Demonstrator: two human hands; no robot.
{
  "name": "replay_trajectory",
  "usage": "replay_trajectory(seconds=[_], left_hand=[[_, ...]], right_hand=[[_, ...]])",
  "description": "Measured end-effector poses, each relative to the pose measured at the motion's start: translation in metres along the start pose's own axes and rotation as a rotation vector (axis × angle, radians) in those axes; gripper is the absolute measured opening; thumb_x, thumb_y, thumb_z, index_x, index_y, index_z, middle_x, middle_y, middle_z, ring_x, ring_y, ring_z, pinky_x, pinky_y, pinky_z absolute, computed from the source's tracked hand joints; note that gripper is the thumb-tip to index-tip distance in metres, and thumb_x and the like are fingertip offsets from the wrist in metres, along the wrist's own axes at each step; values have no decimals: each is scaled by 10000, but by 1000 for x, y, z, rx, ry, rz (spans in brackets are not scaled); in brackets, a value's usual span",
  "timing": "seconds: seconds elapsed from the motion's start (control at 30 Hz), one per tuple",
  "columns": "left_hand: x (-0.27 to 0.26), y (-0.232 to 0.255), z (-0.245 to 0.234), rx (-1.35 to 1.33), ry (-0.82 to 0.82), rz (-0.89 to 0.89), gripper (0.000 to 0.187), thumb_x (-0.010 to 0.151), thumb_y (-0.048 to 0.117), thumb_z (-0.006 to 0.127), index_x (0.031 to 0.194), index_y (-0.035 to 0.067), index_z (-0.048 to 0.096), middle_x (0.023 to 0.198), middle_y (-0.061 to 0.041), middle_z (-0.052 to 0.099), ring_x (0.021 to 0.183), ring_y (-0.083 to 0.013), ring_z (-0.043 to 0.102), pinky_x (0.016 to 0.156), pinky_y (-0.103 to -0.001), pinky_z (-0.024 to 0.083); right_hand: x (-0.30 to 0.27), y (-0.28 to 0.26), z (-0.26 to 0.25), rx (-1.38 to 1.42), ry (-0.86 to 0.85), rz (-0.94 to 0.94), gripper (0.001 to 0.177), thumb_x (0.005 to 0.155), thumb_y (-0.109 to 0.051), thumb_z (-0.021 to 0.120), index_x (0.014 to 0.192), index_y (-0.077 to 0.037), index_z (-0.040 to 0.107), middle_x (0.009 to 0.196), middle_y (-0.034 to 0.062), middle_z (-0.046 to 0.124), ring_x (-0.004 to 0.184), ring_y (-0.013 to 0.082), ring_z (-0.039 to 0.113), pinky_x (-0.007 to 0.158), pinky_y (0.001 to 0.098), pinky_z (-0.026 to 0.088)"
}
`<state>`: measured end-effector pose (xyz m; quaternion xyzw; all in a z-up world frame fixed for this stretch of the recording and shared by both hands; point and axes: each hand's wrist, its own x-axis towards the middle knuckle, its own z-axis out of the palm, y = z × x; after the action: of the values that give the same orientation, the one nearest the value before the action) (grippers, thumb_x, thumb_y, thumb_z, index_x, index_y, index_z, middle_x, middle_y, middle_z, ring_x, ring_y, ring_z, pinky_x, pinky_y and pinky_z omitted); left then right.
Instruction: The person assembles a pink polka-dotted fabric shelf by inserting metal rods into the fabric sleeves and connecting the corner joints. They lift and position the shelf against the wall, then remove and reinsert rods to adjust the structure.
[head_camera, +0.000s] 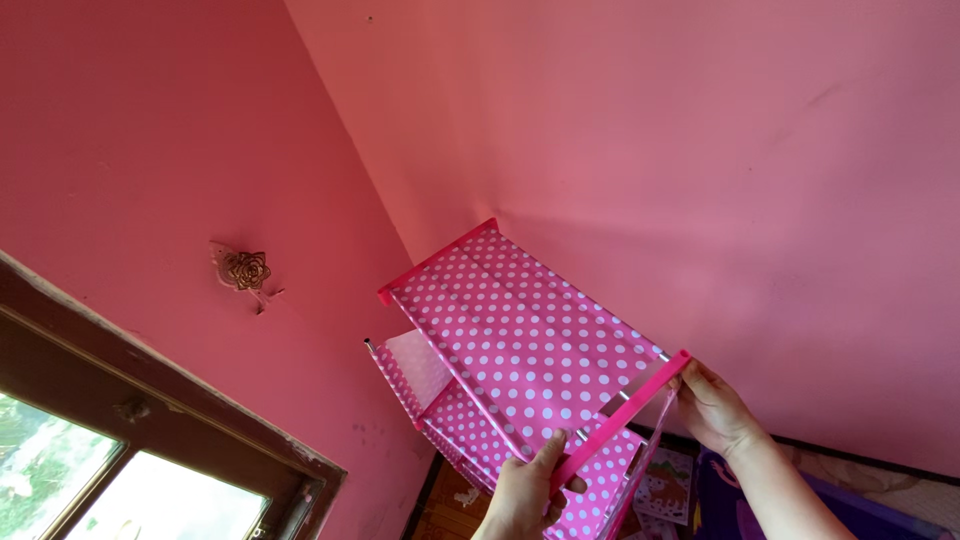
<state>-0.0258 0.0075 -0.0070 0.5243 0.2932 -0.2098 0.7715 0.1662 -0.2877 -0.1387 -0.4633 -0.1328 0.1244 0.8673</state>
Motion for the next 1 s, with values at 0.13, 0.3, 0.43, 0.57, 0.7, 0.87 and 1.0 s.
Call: replay_trajectory(seconds=[0.13, 0.3, 0.43, 0.57, 0.7, 0.87, 1.0], left_hand=[[5, -7, -6, 18, -18, -4, 430, 991, 481, 644, 986, 61, 736, 679, -56, 708, 499, -95, 502, 468, -251, 381], [11, -14, -7, 25, 35, -9, 459, 990, 487, 661, 996, 38, 758, 653, -69, 706, 460, -111, 497, 424, -277, 377], [1, 0, -13, 216, 29, -46, 547, 1006, 552, 552, 989, 41, 748, 706, -94, 724, 545, -158, 578, 498, -320, 451], [-24, 51, -12, 1265, 256, -55, 649, 1017, 606, 414, 947, 45, 734, 783, -120, 727, 681, -222, 671, 622, -381, 542], [-14, 109, 56, 1580, 121, 330, 764, 1029, 659, 277, 905, 49, 719, 860, -147, 731, 817, -287, 764, 747, -442, 634], [58, 124, 162, 1821, 0, 1262, 580, 934, 588, 519, 1054, 58, 724, 1036, -144, 737, 1118, -303, 657, 1114, -596, 300], [114, 110, 188, 2011, -191, 1036, 526, 941, 568, 532, 1128, 115, 723, 1097, -115, 743, 1134, -280, 664, 1135, -541, 317]], right_hand=[[-3, -1, 5, -22, 6, 45, 304, 944, -460, 674, 876, -164, 674, 796, -42, 550, 863, 168, 501, 911, 368, 394], [-5, -1, 12, 0, 44, 93, 321, 919, -493, 660, 857, -178, 664, 776, -57, 521, 843, 162, 489, 864, 374, 397], [-4, 4, 6, 7, 31, 69, 366, 974, -491, 650, 854, -145, 647, 796, -37, 547, 834, 174, 501, 845, 379, 413], [0, 0, -2, 5, 111, 101, 365, 973, -472, 634, 996, -111, 688, 956, -11, 647, 963, 178, 558, 932, 388, 419], [0, -2, -4, -18, 203, 114, 412, 955, -415, 613, 1209, -99, 689, 1218, 14, 692, 1172, 184, 578, 1073, 393, 388], [-6, -15, -2, -11, 133, 99, 515, 971, -381, 594, 1371, -58, 614, 1345, 59, 646, 1256, 207, 531, 1104, 405, 365], [-19, -30, 11, -32, 195, 123, 529, 941, -305, 624, 1418, -83, 565, 1405, 44, 601, 1315, 174, 502, 1150, 382, 335]])
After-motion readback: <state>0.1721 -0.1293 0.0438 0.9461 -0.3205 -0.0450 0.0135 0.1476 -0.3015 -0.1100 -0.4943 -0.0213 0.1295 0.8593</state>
